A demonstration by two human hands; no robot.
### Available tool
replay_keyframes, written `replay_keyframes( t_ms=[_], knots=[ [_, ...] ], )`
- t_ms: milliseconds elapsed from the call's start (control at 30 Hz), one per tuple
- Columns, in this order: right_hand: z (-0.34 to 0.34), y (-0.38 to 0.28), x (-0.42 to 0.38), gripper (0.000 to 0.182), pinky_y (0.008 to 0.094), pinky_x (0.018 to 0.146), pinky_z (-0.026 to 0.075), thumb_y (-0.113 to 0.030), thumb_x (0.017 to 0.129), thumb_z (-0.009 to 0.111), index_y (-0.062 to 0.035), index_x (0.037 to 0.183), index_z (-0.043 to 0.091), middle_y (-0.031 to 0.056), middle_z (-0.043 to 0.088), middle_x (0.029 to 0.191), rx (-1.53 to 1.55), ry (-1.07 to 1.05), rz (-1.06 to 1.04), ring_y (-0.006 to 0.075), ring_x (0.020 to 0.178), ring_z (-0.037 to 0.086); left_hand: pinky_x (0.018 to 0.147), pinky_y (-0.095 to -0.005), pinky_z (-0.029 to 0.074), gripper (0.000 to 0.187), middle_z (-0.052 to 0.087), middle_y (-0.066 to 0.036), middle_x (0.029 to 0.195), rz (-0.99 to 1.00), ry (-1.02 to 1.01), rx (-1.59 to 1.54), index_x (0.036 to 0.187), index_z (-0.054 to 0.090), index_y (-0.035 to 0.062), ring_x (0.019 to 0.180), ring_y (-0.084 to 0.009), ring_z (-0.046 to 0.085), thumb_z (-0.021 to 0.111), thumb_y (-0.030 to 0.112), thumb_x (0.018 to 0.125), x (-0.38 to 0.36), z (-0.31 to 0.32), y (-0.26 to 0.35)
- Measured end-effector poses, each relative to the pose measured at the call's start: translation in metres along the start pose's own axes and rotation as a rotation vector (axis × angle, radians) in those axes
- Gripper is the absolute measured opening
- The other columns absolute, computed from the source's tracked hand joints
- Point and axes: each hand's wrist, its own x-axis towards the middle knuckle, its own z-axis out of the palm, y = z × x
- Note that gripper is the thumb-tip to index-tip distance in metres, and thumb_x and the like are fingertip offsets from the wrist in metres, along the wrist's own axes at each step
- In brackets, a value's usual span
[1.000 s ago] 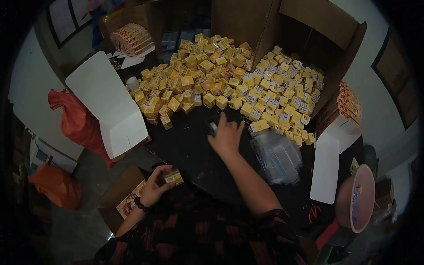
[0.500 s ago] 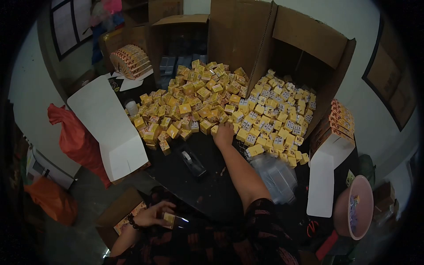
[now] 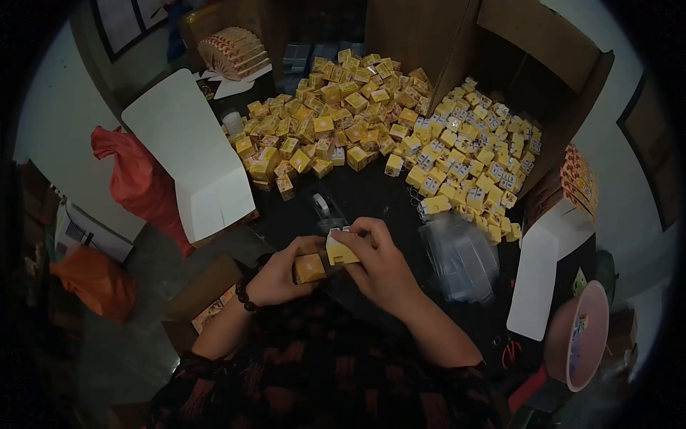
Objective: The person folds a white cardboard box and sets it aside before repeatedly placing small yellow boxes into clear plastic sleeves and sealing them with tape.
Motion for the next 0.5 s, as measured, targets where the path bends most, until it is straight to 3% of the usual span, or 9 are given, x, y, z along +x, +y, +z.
replay_keyframes(
  t_ms=[67, 167, 200, 267, 367, 500],
  knots=[
    [0.000, 0.002, -0.005, 0.041, 0.0298, 0.076, 0.049, 0.002, 0.078, 0.065, -0.0077, 0.118, 0.058, 0.0107, 0.053, 0.111, -0.362, -0.071, -0.219, 0.0247, 0.100, 0.055, 0.090, -0.0313, 0.045, 0.071, 0.057, -0.014, 0.111, 0.078, -0.100, -0.063, 0.131, 0.035, 0.0042, 0.105, -0.0237, 0.058, 0.069, 0.004, 0.068, -0.001, 0.002, 0.000],
    [0.002, 0.000, -0.011, 0.043, 0.0316, 0.081, 0.049, 0.003, 0.080, 0.064, -0.0072, 0.121, 0.056, 0.0121, 0.053, 0.119, -0.415, -0.183, -0.339, 0.0272, 0.099, 0.056, 0.090, -0.0317, 0.046, 0.071, 0.058, -0.014, 0.110, -0.025, -0.119, -0.088, 0.131, 0.036, 0.0039, 0.106, -0.0244, 0.058, 0.069, 0.004, 0.068, -0.005, 0.004, 0.004],
    [0.004, -0.003, -0.014, 0.043, 0.0316, 0.081, 0.049, 0.003, 0.080, 0.064, -0.0072, 0.121, 0.056, 0.0121, 0.053, 0.119, -0.411, -0.190, -0.340, 0.0272, 0.099, 0.056, 0.090, -0.0317, 0.046, 0.071, 0.058, -0.014, 0.110, -0.030, -0.114, -0.092, 0.131, 0.036, 0.0039, 0.106, -0.0244, 0.058, 0.069, 0.004, 0.068, -0.006, 0.005, 0.003],
    [0.008, -0.011, -0.020, 0.044, 0.0335, 0.085, 0.048, 0.001, 0.080, 0.065, -0.0069, 0.122, 0.055, 0.0122, 0.053, 0.122, -0.023, -0.105, -0.031, 0.0280, 0.100, 0.057, 0.089, -0.0317, 0.045, 0.071, 0.058, -0.014, 0.110, 0.037, -0.065, -0.080, 0.131, 0.036, 0.0038, 0.105, -0.0244, 0.058, 0.069, 0.003, 0.068, -0.007, 0.007, 0.000],
    [0.009, -0.001, -0.020, 0.046, 0.0341, 0.084, 0.050, -0.003, 0.079, 0.067, -0.0065, 0.122, 0.055, 0.0120, 0.052, 0.125, -0.206, -0.085, -0.205, 0.0274, 0.100, 0.059, 0.089, -0.0318, 0.045, 0.071, 0.058, -0.013, 0.110, 0.065, -0.085, -0.126, 0.131, 0.036, 0.0038, 0.105, -0.0248, 0.058, 0.069, 0.004, 0.068, -0.007, 0.008, -0.001],
    [-0.001, 0.005, -0.015, 0.043, 0.0341, 0.082, 0.051, -0.006, 0.078, 0.069, -0.0054, 0.119, 0.056, 0.0112, 0.055, 0.119, -0.225, -0.190, -0.218, 0.0280, 0.100, 0.059, 0.091, -0.0323, 0.045, 0.072, 0.057, -0.013, 0.113, 0.044, -0.203, -0.191, 0.132, 0.036, 0.0038, 0.107, -0.0249, 0.057, 0.069, 0.004, 0.068, -0.005, 0.008, -0.004]
  ],
)
